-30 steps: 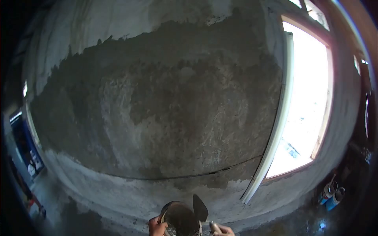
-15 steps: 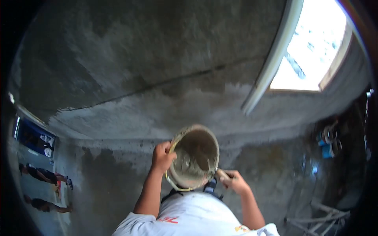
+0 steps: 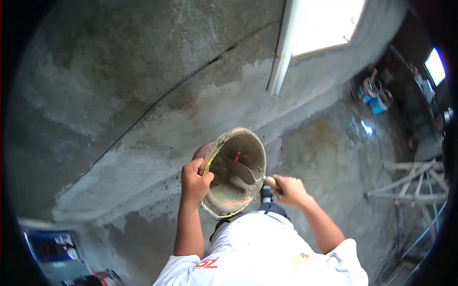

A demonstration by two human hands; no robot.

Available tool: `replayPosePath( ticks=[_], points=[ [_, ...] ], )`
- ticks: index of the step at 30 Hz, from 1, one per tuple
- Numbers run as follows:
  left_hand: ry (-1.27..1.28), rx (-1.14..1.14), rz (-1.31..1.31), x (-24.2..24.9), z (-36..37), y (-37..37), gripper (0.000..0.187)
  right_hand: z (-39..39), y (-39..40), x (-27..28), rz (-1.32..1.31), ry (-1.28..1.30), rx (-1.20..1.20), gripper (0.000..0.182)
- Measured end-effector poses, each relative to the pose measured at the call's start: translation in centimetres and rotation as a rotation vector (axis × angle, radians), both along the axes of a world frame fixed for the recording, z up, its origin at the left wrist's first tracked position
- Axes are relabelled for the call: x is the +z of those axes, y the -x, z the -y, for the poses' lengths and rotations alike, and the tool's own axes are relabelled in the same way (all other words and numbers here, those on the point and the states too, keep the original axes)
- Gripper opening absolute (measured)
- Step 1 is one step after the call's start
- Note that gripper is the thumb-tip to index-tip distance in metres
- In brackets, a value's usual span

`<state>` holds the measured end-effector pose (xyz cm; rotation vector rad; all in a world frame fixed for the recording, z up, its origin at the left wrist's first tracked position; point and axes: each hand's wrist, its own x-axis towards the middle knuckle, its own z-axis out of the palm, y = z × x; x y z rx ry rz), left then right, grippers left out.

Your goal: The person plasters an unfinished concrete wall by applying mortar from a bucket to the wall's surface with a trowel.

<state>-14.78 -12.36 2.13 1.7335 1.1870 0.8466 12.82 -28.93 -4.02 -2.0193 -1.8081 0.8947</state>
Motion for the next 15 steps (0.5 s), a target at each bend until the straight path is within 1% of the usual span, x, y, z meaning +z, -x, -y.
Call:
replayPosePath(
  ticks=[1,3,5,6,7,9,10,11,13,14,15],
  points=[
    [-0.023,-0.028,-0.010,0.1,-0.5,0.9,0.032,0.1,1.3,-0.5,0.079,-0.121,-0.014,0.038],
    [-0.011,-0.091,-0.012,0.2,-1.1,2.2,0.031,-0.3,3.9,-0.7,0.249,-0.147,-0.056,0.045],
    [-0.047,-0.168,-0.060,0.6,-1.7,3.5,0.030,-1.6,7.1,1.1,0.355,-0.067,0.019,0.052],
    [-0.079,-0.212,-0.065,0.8,-2.2,4.0,0.030,-2.0,8.4,1.0,0.375,-0.042,0.006,0.050],
    [-0.076,-0.239,-0.069,0.5,-2.6,4.4,0.030,-2.3,9.8,1.2,0.369,-0.034,-0.020,0.050],
    [-0.040,-0.336,-0.040,-0.3,-3.7,4.8,0.031,-3.6,11.9,2.4,0.340,0.095,0.018,0.041],
    [-0.093,-0.385,-0.043,-0.8,-4.2,4.9,0.026,-4.1,13.0,3.0,0.325,0.114,-0.013,0.034],
    [-0.081,-0.403,-0.055,-0.8,-4.4,4.9,0.026,-4.2,13.4,2.8,0.309,0.126,-0.028,0.034],
    [-0.109,-0.488,-0.119,-0.8,-5.1,4.2,0.024,-4.3,13.9,1.7,0.025,0.164,-0.049,0.025],
    [-0.125,-0.517,-0.179,-1.6,-5.9,4.2,0.008,-3.9,14.5,0.3,-0.072,0.156,-0.119,0.020],
    [-0.130,-0.530,-0.186,-2.0,-6.1,3.9,0.008,-3.4,14.8,0.0,-0.081,0.151,-0.131,0.020]
  ],
)
